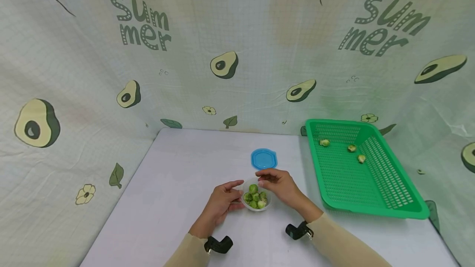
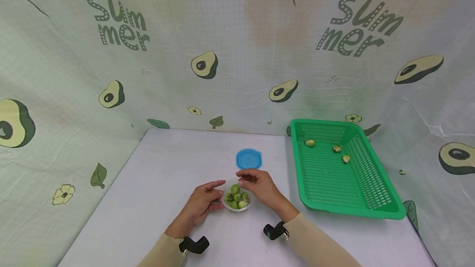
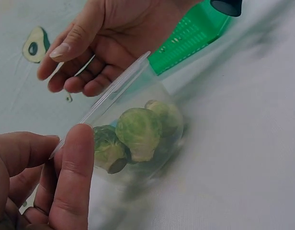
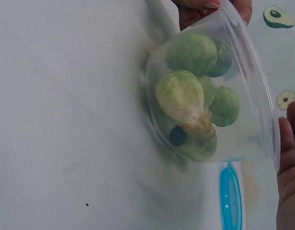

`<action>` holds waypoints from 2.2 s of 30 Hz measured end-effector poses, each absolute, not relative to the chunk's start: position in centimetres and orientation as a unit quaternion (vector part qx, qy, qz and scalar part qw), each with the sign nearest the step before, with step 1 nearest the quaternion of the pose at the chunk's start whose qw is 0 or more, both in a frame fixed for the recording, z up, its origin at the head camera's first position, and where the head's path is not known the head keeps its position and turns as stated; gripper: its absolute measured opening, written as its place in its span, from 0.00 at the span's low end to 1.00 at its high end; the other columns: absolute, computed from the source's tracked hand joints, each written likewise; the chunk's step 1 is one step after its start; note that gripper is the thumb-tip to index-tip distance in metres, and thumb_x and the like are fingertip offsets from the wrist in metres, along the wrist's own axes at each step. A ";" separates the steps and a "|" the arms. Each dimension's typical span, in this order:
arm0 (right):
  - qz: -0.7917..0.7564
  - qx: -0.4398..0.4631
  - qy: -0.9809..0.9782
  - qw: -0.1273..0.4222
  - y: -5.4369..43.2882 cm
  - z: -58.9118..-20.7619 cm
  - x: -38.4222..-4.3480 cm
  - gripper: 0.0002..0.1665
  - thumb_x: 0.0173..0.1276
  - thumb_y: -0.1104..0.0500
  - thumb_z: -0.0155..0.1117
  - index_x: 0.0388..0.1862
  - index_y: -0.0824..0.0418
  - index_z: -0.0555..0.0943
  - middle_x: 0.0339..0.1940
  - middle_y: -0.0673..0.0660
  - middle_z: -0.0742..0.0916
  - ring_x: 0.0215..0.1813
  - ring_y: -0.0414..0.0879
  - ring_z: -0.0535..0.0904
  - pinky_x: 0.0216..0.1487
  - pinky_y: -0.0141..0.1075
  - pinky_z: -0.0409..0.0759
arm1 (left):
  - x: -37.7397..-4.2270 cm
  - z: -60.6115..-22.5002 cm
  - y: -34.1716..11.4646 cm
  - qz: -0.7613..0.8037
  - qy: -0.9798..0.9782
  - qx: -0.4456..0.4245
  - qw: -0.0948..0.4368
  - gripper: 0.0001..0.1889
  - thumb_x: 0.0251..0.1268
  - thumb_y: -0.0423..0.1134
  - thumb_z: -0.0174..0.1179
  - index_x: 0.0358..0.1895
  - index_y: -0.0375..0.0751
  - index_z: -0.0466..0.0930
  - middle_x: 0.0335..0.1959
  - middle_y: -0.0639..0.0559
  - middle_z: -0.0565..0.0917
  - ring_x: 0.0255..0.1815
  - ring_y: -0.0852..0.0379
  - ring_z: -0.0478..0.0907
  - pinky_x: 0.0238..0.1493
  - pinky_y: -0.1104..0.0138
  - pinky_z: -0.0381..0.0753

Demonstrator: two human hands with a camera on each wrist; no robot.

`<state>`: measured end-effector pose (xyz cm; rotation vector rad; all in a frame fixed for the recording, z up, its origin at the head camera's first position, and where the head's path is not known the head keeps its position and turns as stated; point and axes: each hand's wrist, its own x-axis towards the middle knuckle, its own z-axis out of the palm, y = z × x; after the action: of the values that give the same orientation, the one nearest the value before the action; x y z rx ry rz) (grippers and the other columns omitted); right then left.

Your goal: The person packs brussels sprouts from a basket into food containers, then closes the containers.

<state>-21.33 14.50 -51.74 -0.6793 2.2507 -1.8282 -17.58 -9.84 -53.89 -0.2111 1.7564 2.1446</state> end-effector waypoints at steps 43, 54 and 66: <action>-0.631 -0.191 0.745 -0.103 27.0 -39.5 -20.7 0.20 0.72 0.73 0.68 0.61 0.71 0.84 0.49 0.43 0.91 0.44 0.37 0.89 0.46 0.30 0.89 | -17.5 -53.5 -10.3 0.746 0.640 -0.047 0.178 0.26 0.71 0.26 0.63 0.71 0.30 0.77 0.42 0.49 0.79 0.37 0.59 0.79 0.38 0.68 0.91; -0.551 -0.125 0.818 -0.108 32.3 -38.2 -23.5 0.21 0.76 0.64 0.68 0.65 0.57 0.84 0.49 0.33 0.89 0.41 0.31 0.88 0.44 0.25 0.87 | -17.5 -53.3 -10.2 0.753 0.632 -0.046 0.176 0.26 0.71 0.26 0.63 0.72 0.30 0.76 0.41 0.50 0.79 0.37 0.59 0.79 0.38 0.67 0.91; -0.485 -0.043 0.868 -0.096 37.2 -39.3 -26.2 0.32 0.80 0.50 0.65 0.78 0.56 0.73 0.55 0.26 0.78 0.43 0.24 0.83 0.44 0.21 0.84 | -17.6 -53.3 -10.2 0.757 0.627 -0.051 0.175 0.26 0.71 0.26 0.63 0.72 0.30 0.75 0.41 0.51 0.79 0.37 0.60 0.79 0.37 0.68 0.91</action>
<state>-26.22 37.17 -39.30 -0.1449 2.9068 -1.6255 -17.56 -10.24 -53.34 -0.1445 1.7763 2.1455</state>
